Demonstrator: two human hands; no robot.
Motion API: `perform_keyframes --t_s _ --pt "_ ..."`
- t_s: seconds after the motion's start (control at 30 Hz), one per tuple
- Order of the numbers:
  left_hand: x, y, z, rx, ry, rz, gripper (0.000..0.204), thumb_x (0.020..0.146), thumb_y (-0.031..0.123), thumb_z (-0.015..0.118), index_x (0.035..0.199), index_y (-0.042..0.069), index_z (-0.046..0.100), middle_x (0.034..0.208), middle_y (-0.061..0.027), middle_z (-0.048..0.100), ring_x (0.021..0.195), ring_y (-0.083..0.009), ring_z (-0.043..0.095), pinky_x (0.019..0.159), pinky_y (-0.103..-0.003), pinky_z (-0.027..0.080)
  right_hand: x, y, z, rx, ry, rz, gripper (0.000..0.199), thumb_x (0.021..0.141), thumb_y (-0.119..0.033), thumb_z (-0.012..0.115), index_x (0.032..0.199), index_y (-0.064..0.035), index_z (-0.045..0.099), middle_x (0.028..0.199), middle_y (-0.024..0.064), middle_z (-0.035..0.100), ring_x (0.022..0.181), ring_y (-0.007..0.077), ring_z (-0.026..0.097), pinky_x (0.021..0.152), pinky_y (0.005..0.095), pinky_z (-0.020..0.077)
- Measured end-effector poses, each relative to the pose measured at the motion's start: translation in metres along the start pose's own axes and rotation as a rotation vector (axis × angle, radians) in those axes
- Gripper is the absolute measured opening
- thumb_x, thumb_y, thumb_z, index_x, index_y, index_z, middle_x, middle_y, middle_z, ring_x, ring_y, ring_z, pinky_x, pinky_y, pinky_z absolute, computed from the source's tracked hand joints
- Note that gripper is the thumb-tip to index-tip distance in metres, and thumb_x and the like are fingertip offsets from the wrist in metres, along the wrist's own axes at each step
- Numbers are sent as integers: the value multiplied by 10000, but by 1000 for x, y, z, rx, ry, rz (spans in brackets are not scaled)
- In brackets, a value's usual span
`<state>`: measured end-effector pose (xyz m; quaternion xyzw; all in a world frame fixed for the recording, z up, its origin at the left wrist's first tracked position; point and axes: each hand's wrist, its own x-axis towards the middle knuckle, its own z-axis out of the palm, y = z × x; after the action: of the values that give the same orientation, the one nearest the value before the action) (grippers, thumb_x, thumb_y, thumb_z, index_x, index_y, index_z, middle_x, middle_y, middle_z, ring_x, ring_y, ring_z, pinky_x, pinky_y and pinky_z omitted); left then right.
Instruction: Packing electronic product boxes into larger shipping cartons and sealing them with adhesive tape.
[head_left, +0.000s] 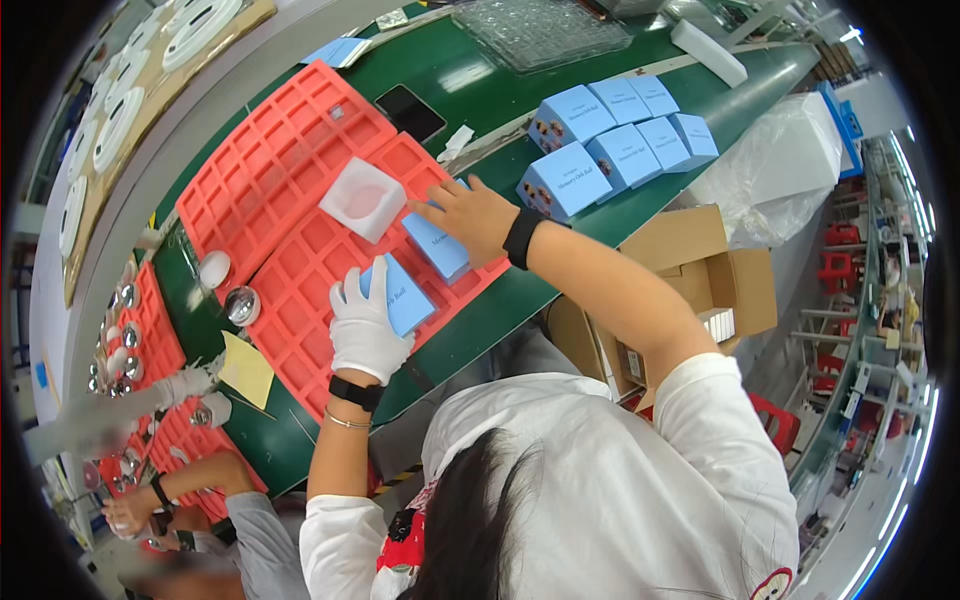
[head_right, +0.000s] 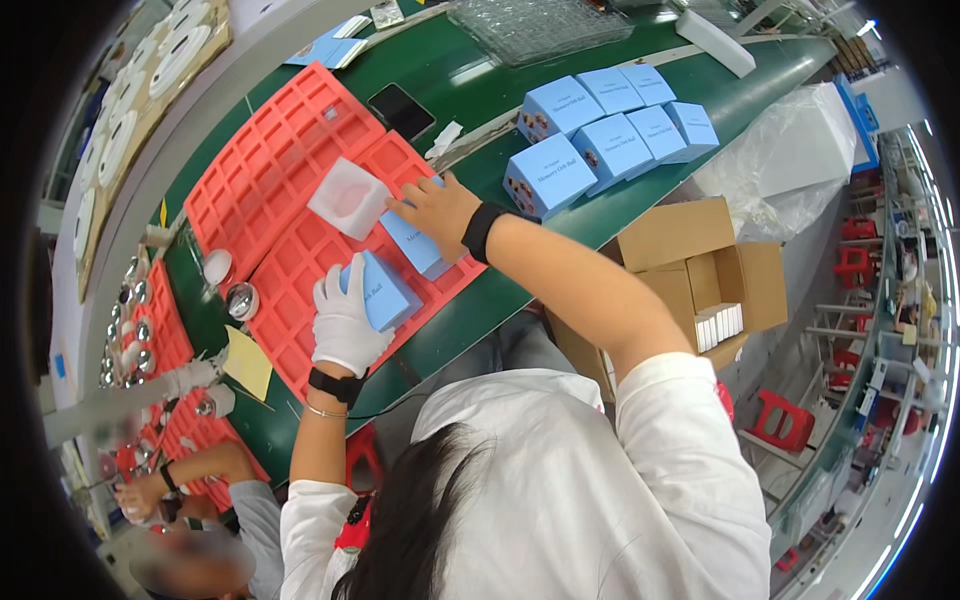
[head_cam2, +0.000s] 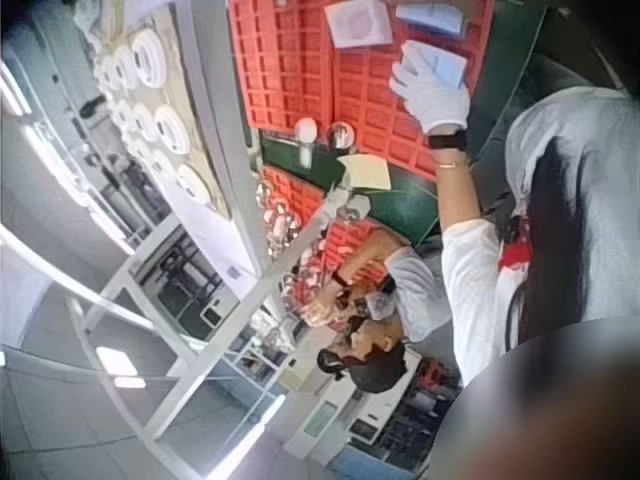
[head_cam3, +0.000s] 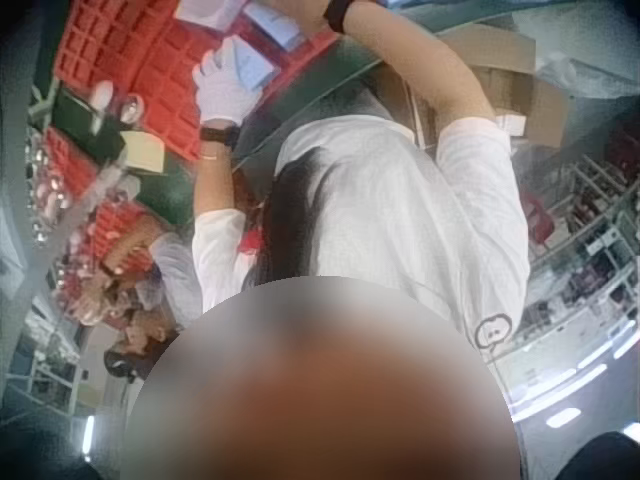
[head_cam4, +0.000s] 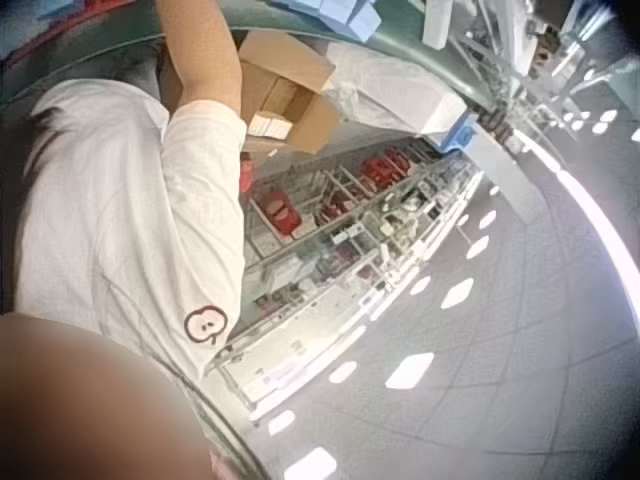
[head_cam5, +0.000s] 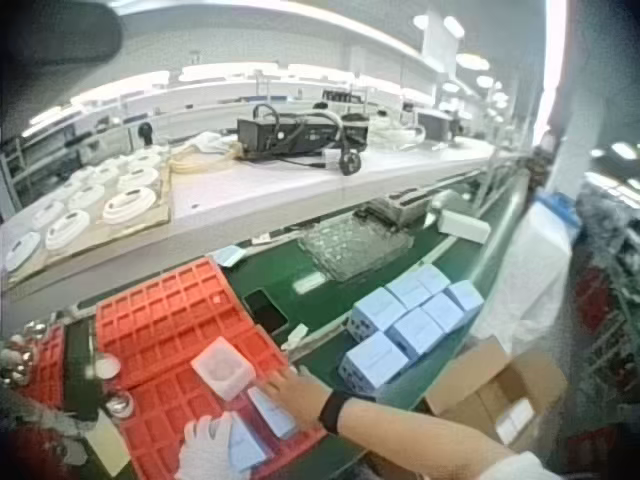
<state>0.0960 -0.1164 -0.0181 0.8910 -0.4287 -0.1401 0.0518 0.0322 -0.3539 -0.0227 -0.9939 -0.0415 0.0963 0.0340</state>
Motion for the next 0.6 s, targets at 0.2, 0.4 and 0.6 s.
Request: perform_keyframes --t_s 0.2,0.4,0.6 --pt "2 27 -17 4 -49 -74 1170 512 320 896 1485 174 264 1386 -204 339 1271 -423 337 931 -522 455 5 44 -19 170 -54 21 1072 467 -249 837 1401 -67 345 1225 175 504 1138 371 513 911 466 474" --pt "12 23 -21 -53 -70 -84 1149 517 245 892 1482 187 271 1325 -211 386 1207 -417 392 931 -514 457 13 115 -43 194 362 -5 1039 475 -187 824 1389 -50 349 1224 190 498 1137 389 506 923 413 490" --pt "24 45 -39 -106 15 -114 1033 575 215 851 1462 204 321 1266 -193 435 1150 -420 439 883 -510 478 4 182 -40 59 41 158 1036 471 -111 819 1397 -71 358 1311 170 459 1226 359 463 955 407 484"
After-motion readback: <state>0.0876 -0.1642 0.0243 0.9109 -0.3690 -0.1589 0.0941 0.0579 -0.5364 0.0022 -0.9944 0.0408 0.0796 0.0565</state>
